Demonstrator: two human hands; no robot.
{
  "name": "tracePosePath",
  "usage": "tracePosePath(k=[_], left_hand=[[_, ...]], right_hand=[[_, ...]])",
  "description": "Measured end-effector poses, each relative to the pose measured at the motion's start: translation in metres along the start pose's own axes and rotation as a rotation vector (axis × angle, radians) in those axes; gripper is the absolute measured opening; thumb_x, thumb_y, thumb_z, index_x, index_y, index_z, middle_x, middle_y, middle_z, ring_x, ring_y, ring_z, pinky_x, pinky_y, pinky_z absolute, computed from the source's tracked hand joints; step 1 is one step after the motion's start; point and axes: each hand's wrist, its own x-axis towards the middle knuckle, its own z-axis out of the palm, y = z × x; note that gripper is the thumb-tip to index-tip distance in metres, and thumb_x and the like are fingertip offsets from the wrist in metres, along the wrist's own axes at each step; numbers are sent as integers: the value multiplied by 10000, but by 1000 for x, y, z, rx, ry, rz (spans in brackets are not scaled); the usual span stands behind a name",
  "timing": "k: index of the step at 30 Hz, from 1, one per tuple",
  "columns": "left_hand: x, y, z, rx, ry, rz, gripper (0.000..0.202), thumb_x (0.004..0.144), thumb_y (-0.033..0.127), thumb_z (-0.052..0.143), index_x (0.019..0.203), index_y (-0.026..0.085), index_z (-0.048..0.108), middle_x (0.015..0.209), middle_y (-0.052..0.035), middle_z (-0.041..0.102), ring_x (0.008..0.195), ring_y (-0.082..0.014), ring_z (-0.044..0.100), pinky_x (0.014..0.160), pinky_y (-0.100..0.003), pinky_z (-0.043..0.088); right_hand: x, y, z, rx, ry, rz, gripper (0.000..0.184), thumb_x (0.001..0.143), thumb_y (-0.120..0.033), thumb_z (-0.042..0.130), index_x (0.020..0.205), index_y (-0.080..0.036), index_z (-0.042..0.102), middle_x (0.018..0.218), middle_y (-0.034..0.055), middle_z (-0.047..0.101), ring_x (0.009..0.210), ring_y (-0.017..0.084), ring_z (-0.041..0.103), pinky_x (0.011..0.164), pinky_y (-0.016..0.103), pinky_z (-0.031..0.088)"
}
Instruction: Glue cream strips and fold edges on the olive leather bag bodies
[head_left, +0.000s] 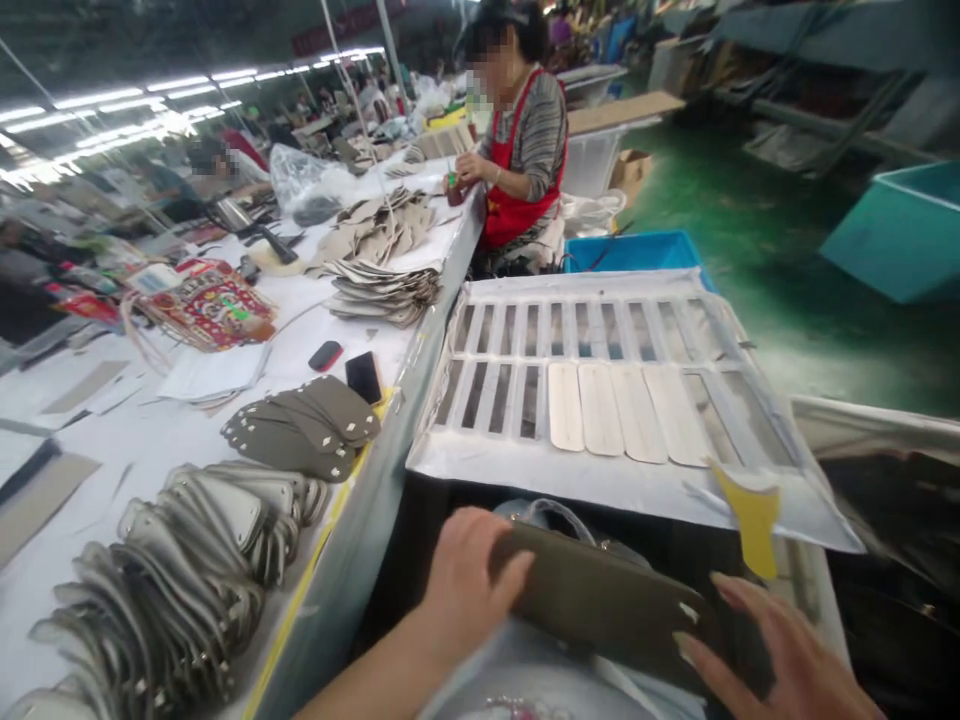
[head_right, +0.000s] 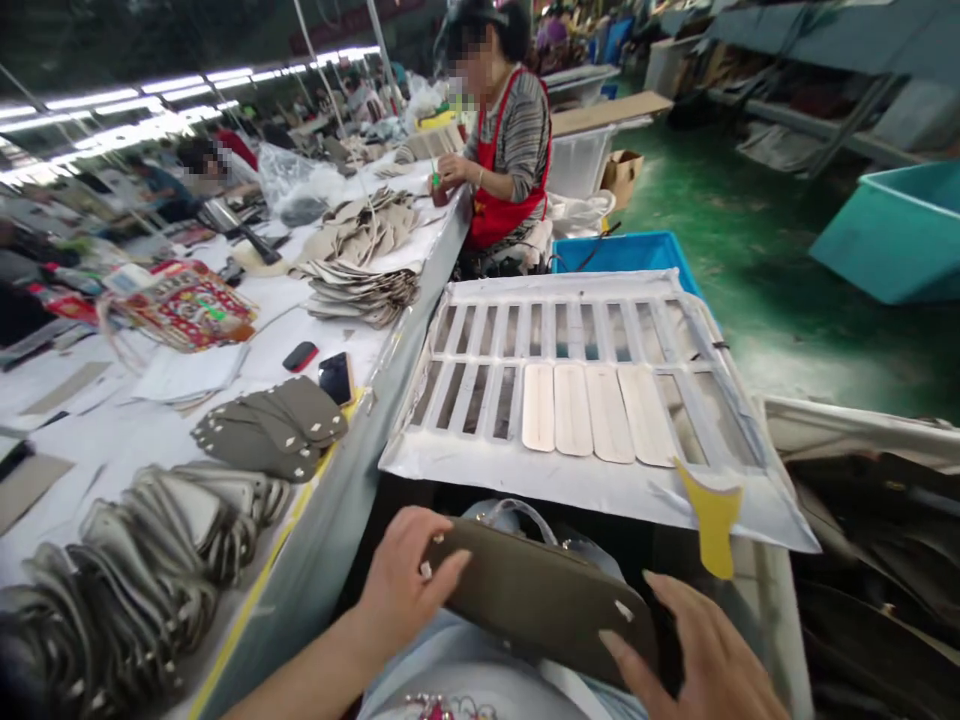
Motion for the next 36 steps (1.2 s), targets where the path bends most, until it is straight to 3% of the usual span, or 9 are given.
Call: tracePosePath(k=[2,5,10,15,18,24,28,33,36], left_hand=[[-9,-31,-17,-87,-28,-279,201,817,377,504,790,179,525,743,-10,527,689,-150,499,648,-277,419],[-15,-60,-23,-320,-195,-466,250,785,401,540,677,180,495,609,41,462,570,-109,431,539,-225,364],[-14,-67,-16,-465,-212,-491,272,725,390,611,628,165,494,562,56,445,542,-87,392,509,-203,324],[-10,-73,-17,-599,-327,-518,276,742,404,582,653,175,455,533,63,446,452,-78,428,425,-187,348],[-8,-79,-17,-701,-379,-529,266,730,386,590,681,188,418,567,61,459,476,-96,483,415,-196,410],[-4,-85,-21,-648,-389,-374,226,727,293,592,686,193,394,595,68,435,526,-85,469,474,-188,400],[-2,-86,-22,-621,-424,-329,212,735,280,580,696,193,391,626,66,439,540,-82,460,487,-190,375],[-2,-86,-20,-547,-433,-276,229,745,305,580,679,191,393,639,66,430,571,-83,418,523,-195,344],[-1,-86,-28,-393,-427,-250,251,743,363,587,690,196,407,641,60,433,579,-98,410,539,-212,346]], right_hand=[[17,-30,6,-37,-96,-227,731,727,-578,527,1309,-179,334,1290,124,468,1156,276,456,949,427,385],[40,-77,22,-75,-233,-495,816,709,-565,561,1369,-177,276,1359,116,402,1213,272,396,991,426,346],[55,-113,50,-135,-339,-583,834,706,-612,542,1374,-175,299,1374,116,392,1213,301,379,991,482,311],[55,-127,54,-202,-321,-645,734,748,-572,532,1377,-281,289,1408,89,341,1226,307,357,957,496,323],[55,-134,54,-231,-302,-661,695,759,-533,546,1365,-281,317,1397,110,353,1216,313,368,938,492,335],[52,-146,61,-203,-266,-678,727,742,-640,491,1340,-245,373,1416,122,325,1264,313,312,992,499,273],[45,-143,63,-182,-252,-790,716,769,-612,484,1340,-194,375,1414,72,346,1298,279,259,1065,463,176],[34,-105,41,-203,-257,-830,566,824,-520,482,1326,-277,385,1397,-22,380,1289,226,294,1091,442,113],[30,-73,15,-222,-340,-816,564,825,-483,497,1338,-293,361,1390,-21,389,1281,226,317,1073,443,187]])
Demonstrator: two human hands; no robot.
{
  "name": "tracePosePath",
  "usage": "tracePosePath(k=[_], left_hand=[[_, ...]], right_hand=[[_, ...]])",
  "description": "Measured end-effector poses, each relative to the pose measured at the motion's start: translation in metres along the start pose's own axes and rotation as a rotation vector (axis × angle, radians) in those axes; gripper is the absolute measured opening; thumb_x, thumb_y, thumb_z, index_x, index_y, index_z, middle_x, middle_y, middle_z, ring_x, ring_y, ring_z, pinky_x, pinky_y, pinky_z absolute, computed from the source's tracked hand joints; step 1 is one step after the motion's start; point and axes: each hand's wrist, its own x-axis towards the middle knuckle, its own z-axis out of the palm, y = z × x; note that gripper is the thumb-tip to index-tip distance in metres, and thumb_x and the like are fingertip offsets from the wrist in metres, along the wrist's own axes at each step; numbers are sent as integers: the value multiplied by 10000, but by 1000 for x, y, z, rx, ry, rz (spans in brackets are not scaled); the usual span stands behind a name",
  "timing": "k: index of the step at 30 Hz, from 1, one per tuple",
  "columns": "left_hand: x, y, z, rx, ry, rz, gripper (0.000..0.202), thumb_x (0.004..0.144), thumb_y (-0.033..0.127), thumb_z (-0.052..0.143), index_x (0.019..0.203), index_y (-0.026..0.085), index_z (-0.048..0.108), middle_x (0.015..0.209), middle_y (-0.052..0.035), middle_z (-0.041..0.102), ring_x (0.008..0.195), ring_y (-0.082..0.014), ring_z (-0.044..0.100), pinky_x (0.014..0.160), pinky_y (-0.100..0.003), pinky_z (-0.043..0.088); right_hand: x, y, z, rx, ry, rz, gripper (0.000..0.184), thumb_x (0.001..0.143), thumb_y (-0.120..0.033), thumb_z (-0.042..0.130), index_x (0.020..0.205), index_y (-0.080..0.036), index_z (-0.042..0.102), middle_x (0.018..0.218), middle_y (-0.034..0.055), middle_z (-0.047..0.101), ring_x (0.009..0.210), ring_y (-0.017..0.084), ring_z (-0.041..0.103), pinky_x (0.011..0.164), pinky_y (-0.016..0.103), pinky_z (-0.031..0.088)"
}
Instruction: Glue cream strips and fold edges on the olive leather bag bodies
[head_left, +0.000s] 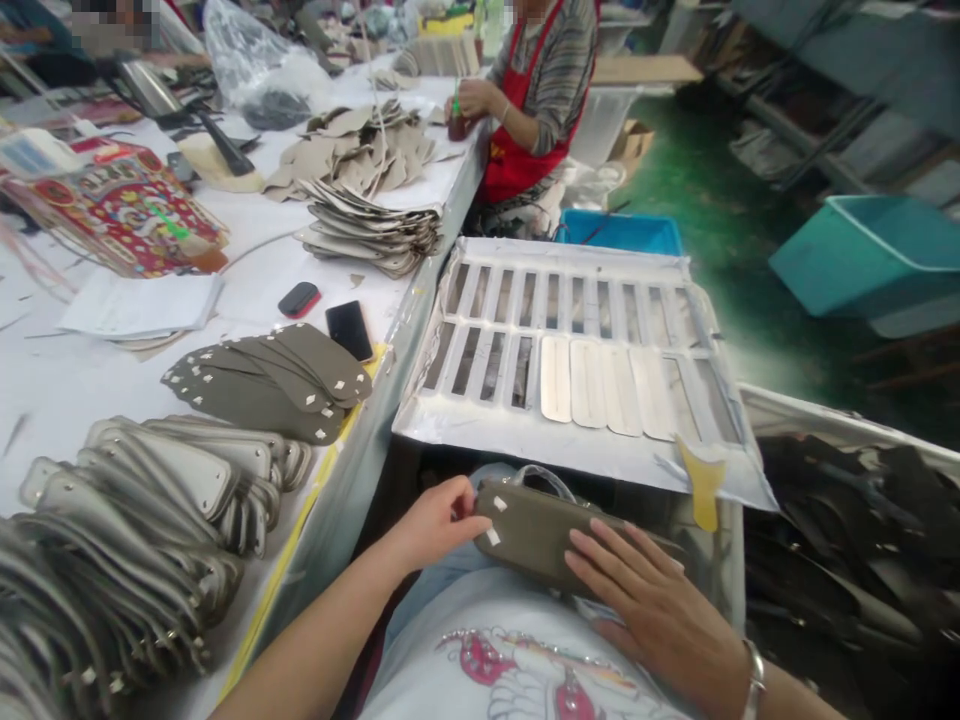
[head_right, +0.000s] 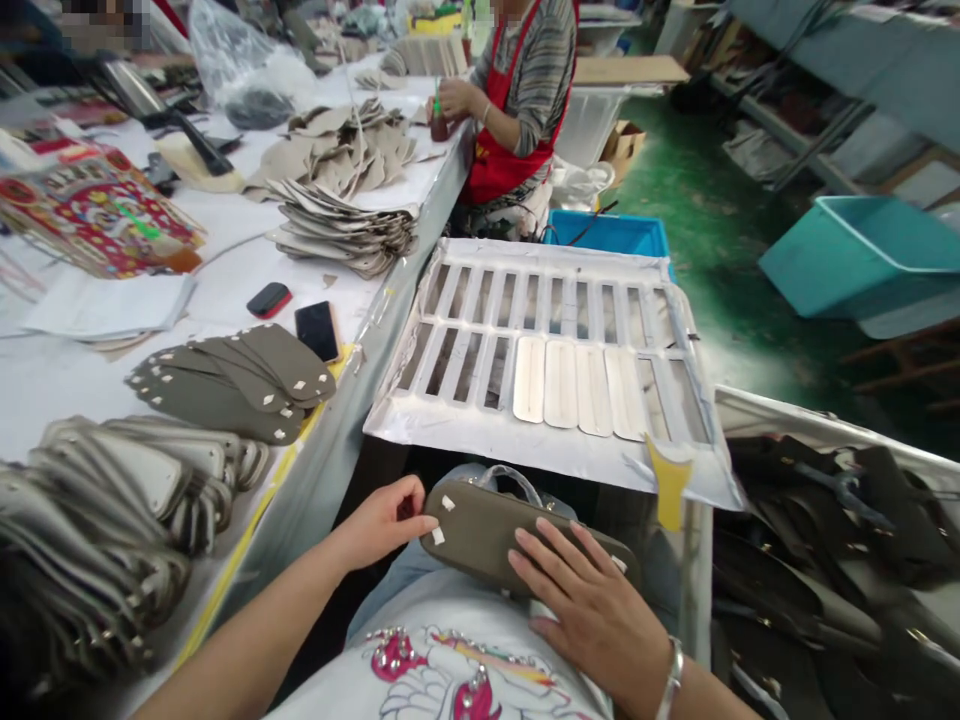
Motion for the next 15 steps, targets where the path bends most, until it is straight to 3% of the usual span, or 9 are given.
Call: tracePosePath(k=[2,4,7,10,15], left_hand=[[0,7,-5,168,74,40,270,719,403,614,734,199,437,703,35,478,658,-132,461,607,-250,386],[4,20,-6,328,109,181,368,670,440,663,887,200,486,896,-23,547,855,-195,502,765,-323,406],[17,40,7,497,-36,448,743,583,522,717,1181,204,412,1220,-98,483,1129,-275,414,981,-426,280],[30,54,28,636,-180,509,837,493,577,742,1166,182,438,1191,-115,512,1081,-301,458,976,-453,271],[33,54,45,711,-161,464,760,483,503,743,1102,158,466,1101,-107,545,982,-286,498,904,-417,330]], right_hand=[[-16,12,-8,39,-77,65,589,828,-436,503,1361,-261,323,1391,16,388,1274,224,333,1040,439,272],[-22,19,-13,93,-124,191,628,829,-409,503,1381,-206,282,1392,71,382,1264,219,353,1008,429,334],[-16,23,-16,186,-157,307,676,810,-459,509,1374,-156,291,1379,122,390,1251,237,368,996,448,349],[-4,19,-18,249,-200,329,705,784,-526,512,1348,-140,340,1355,139,418,1232,268,384,999,490,325],[6,14,-20,286,-163,335,761,717,-544,582,1300,-91,399,1291,176,472,1167,286,432,970,465,343]])
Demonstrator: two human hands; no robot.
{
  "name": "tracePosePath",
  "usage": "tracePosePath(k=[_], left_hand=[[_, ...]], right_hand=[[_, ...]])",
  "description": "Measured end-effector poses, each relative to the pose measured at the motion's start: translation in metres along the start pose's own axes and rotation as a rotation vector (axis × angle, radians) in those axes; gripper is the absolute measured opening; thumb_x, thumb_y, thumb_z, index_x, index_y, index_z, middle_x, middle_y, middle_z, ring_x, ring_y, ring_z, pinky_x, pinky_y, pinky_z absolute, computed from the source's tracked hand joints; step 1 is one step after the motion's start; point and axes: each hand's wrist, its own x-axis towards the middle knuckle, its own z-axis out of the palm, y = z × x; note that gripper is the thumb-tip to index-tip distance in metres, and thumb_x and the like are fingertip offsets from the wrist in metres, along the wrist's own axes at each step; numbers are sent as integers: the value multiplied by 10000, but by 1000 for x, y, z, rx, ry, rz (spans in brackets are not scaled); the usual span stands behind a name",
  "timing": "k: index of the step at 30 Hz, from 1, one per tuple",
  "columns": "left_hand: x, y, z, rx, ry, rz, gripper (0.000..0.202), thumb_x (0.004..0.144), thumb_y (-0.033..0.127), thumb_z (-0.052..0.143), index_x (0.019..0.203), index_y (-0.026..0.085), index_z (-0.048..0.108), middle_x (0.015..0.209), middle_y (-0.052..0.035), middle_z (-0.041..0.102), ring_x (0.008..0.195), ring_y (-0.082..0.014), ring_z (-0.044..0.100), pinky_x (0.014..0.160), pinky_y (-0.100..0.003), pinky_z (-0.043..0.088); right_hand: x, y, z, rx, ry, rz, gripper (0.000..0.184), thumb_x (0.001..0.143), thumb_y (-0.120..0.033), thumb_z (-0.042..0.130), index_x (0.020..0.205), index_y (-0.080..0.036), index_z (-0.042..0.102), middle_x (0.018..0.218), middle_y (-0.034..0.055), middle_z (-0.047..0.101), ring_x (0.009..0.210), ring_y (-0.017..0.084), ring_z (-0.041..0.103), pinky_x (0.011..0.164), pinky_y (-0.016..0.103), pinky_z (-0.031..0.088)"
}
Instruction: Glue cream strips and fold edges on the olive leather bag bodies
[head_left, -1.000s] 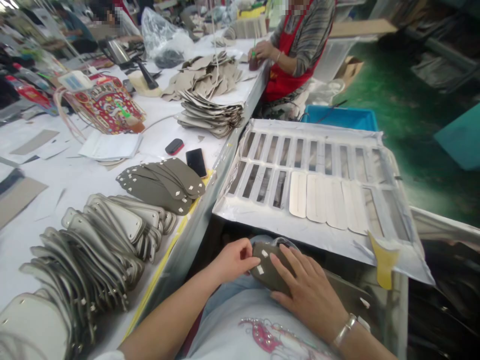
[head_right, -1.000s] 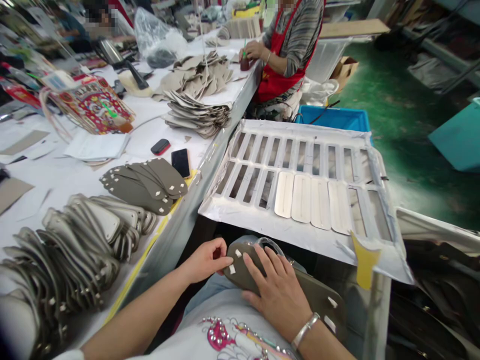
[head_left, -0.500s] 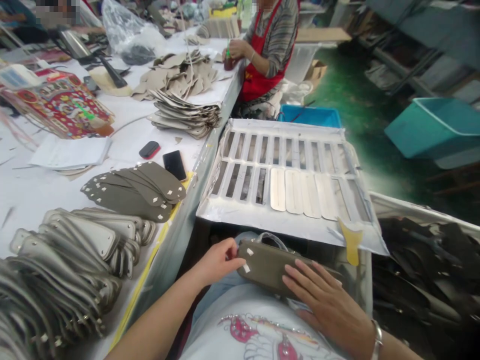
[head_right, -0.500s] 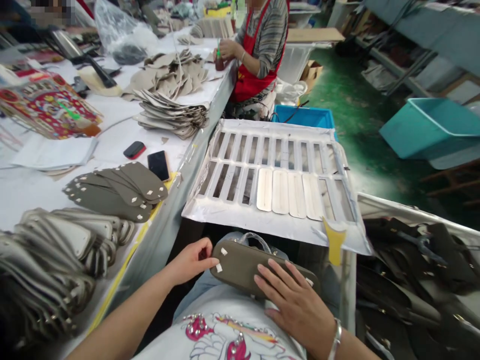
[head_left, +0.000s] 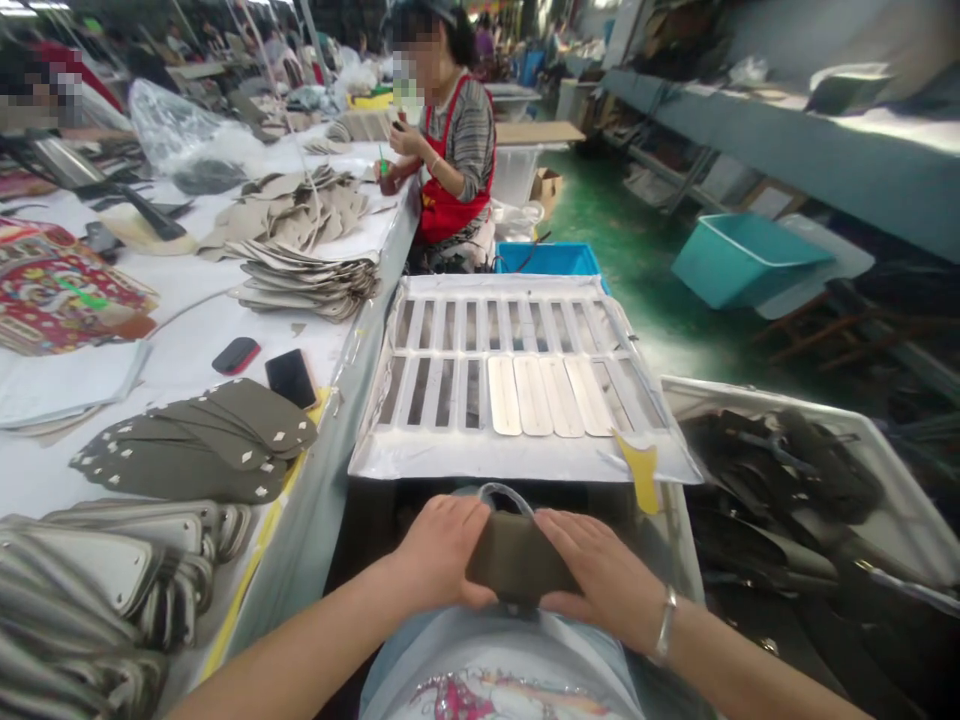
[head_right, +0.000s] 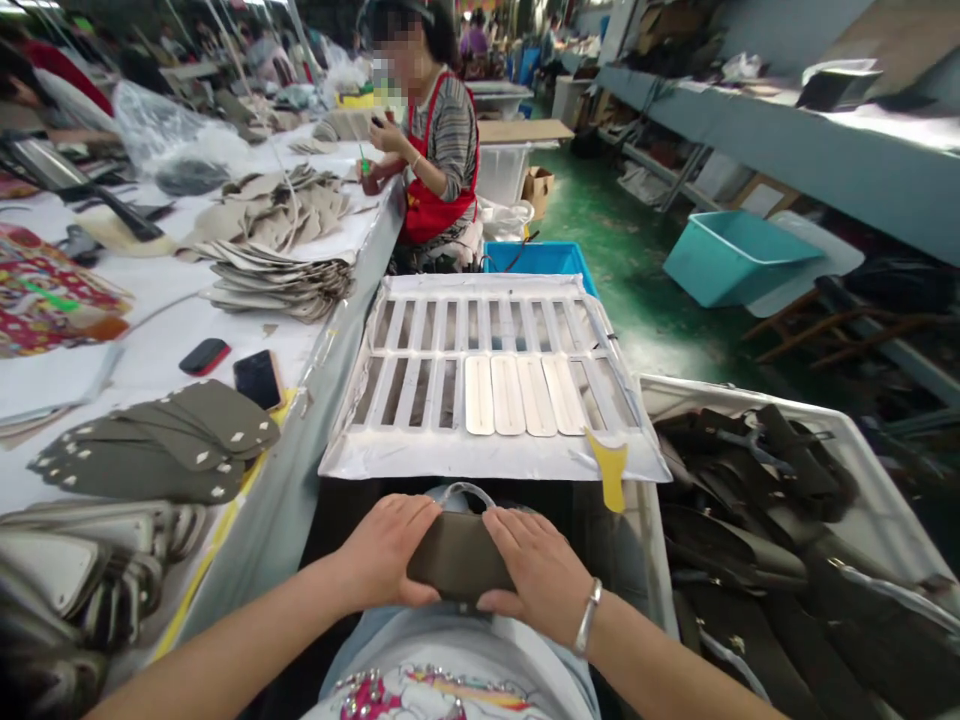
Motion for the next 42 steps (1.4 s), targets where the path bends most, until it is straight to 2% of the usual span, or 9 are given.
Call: tracePosePath(k=[4,11,15,19,26,30,35,38,42], left_hand=[[-1,-1,0,-4,-28,16,790,496,503,727,1151,171,435,1139,-112,533,1019,-298,483,929,-432,294],[4,1,-4,-33,-50,16,704,511,471,717,1107,185,473,1105,-101,559,987,-292,506,917,-412,300],[3,3,-5,-50,-44,3,685,498,470,726,1079,190,495,1055,-85,579,958,-287,518,896,-401,316],[5,5,-6,-57,-64,-22,680,492,487,733,1070,210,505,1050,-75,578,972,-288,515,887,-392,325],[2,1,-7,-179,-27,-13,727,515,510,745,1127,202,502,1126,-89,568,1026,-281,507,944,-422,330],[-12,-8,1,-411,115,-281,641,659,384,683,1229,213,447,1260,-90,491,1140,-245,453,974,-395,350],[-18,-12,9,-711,174,-483,351,782,301,539,1114,189,551,1076,-49,610,956,-188,563,870,-315,430],[-14,-11,7,-756,140,-466,310,791,335,528,1055,184,592,984,-42,635,884,-189,575,801,-299,451],[-13,-11,4,-747,94,-450,330,784,366,542,1065,203,595,999,-36,626,890,-194,571,811,-294,439]], right_hand=[[7,-1,9,4,39,-16,848,651,-559,630,1296,-65,387,1263,202,476,1132,314,441,938,469,346],[14,-5,7,1,27,-50,730,681,-492,599,1235,-51,421,1160,204,512,1038,316,475,870,452,367],[24,-13,0,-2,5,-24,776,663,-603,582,1217,-82,427,1079,171,554,946,306,514,789,433,402],[39,-16,-1,10,-44,17,763,585,-737,550,1051,-134,512,946,129,595,844,290,556,683,379,429],[38,-8,-4,64,-39,20,662,617,-713,546,986,-164,542,942,104,609,836,273,575,667,366,446],[43,-13,2,42,19,71,527,759,-634,451,995,-174,551,948,106,617,857,280,576,681,382,445],[69,-30,6,124,-48,138,543,822,-621,314,985,-173,575,949,125,631,876,285,593,708,397,447],[68,-18,1,190,-132,116,530,824,-606,320,1033,-195,581,985,122,639,901,288,598,725,402,448],[28,30,-10,256,-231,161,480,812,-582,379,1098,-253,580,996,85,655,885,274,615,734,391,454]])
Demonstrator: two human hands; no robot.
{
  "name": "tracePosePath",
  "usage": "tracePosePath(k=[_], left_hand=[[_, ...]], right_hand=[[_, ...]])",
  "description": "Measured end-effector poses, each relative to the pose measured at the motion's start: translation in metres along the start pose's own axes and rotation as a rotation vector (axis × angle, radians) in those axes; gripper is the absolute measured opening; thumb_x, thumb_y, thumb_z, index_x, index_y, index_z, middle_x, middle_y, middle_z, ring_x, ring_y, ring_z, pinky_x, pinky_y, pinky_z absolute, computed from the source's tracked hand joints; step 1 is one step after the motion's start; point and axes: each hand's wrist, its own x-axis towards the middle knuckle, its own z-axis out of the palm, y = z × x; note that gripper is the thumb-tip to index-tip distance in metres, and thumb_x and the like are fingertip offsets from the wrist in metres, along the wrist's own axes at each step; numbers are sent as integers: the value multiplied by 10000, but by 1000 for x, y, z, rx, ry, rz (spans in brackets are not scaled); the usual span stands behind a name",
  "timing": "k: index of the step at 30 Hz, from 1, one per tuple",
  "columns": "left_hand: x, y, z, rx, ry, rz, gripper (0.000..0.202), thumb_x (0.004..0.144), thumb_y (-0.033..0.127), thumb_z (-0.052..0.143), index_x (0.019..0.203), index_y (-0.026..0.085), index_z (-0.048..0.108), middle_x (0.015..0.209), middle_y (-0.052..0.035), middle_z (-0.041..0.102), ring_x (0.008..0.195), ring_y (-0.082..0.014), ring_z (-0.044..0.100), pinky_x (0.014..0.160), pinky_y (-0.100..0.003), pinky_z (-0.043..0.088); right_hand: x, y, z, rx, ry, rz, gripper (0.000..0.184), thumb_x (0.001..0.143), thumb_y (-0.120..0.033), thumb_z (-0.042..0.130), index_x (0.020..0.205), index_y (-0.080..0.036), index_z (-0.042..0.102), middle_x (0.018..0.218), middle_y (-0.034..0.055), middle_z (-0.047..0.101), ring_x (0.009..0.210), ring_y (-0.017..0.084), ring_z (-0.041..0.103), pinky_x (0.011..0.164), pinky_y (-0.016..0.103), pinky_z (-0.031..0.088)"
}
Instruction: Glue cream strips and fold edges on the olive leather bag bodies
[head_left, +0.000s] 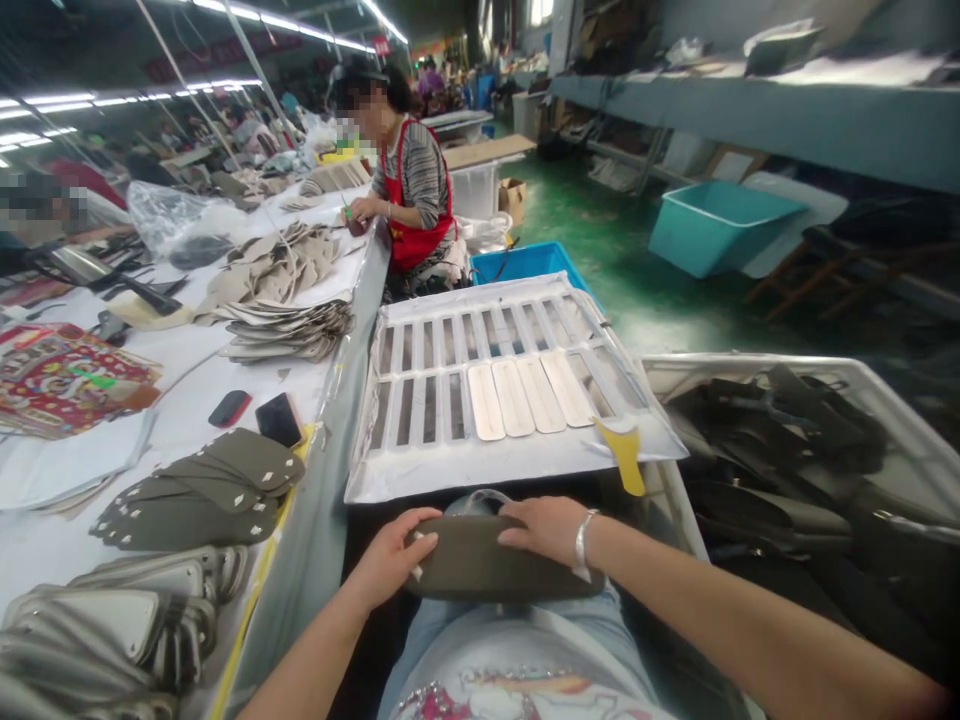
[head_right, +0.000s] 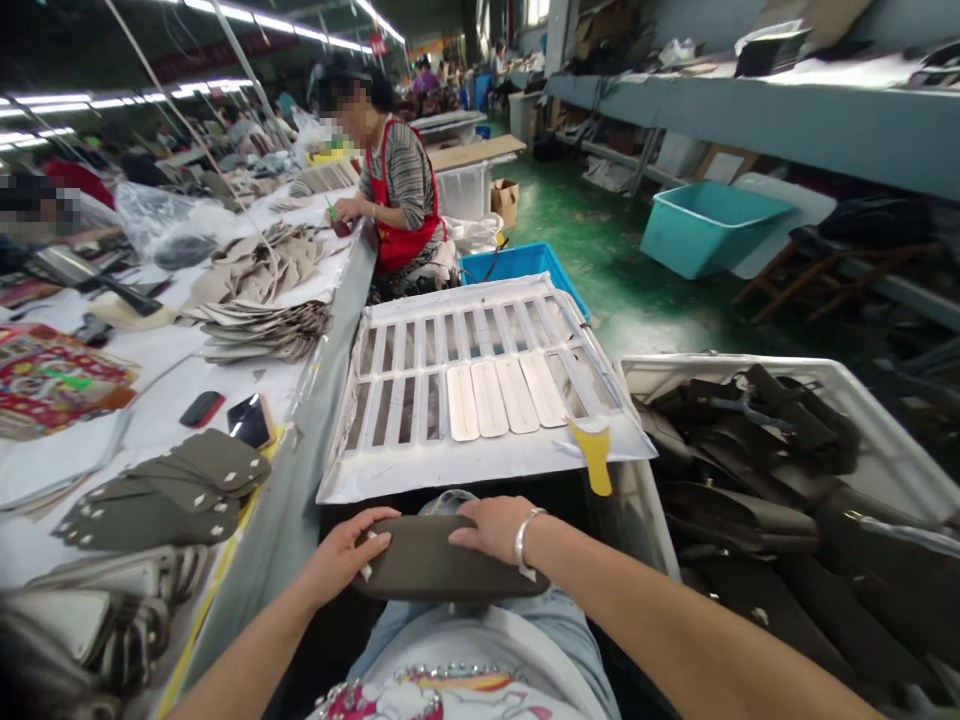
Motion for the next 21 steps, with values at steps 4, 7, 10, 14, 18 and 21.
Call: tracePosePath(k=[4,7,10,14,18,21], left_hand=[[-5,-2,-6,-138,-125,-40,382,786,373,556,1140,232,544,1044,-23,610,920,-194,570,807,-288,448],[-9,-5,-14,-341,-287,-57,458,781,347,577,1219,262,474,1144,-23,574,995,-208,558,837,-313,455],[-10,-9,-19,-405,-282,-28,498,768,327,601,1240,265,453,1264,-38,509,1123,-232,493,950,-367,395],[-6,-16,-20,-336,-237,32,575,755,331,616,1281,240,399,1356,-69,425,1230,-243,394,1039,-404,293],[-2,-15,-27,-192,-325,33,621,751,318,599,1312,200,361,1371,-83,402,1237,-226,384,1042,-363,294],[-2,3,-26,71,-291,82,576,754,289,552,1297,193,386,1355,-68,422,1249,-216,368,1070,-357,240]], right_hand=[[-43,39,-10,126,-28,85,465,787,-487,480,1155,-216,562,1054,90,640,940,262,598,802,372,445],[-54,40,-11,195,-37,104,512,739,-450,551,1173,-179,545,1045,98,639,925,257,599,807,364,450],[-52,35,-5,272,24,96,627,635,-409,659,1197,-173,516,1076,99,619,932,258,588,823,363,445],[-55,36,9,504,152,198,754,577,-380,704,1252,-166,445,1153,112,572,1013,264,548,906,384,401],[-68,48,29,794,90,239,621,684,-384,594,1244,-176,425,1102,101,588,913,230,593,721,360,496],[-74,56,46,1238,100,237,605,643,-335,639,1212,-247,453,1144,70,551,924,231,577,641,341,495]])
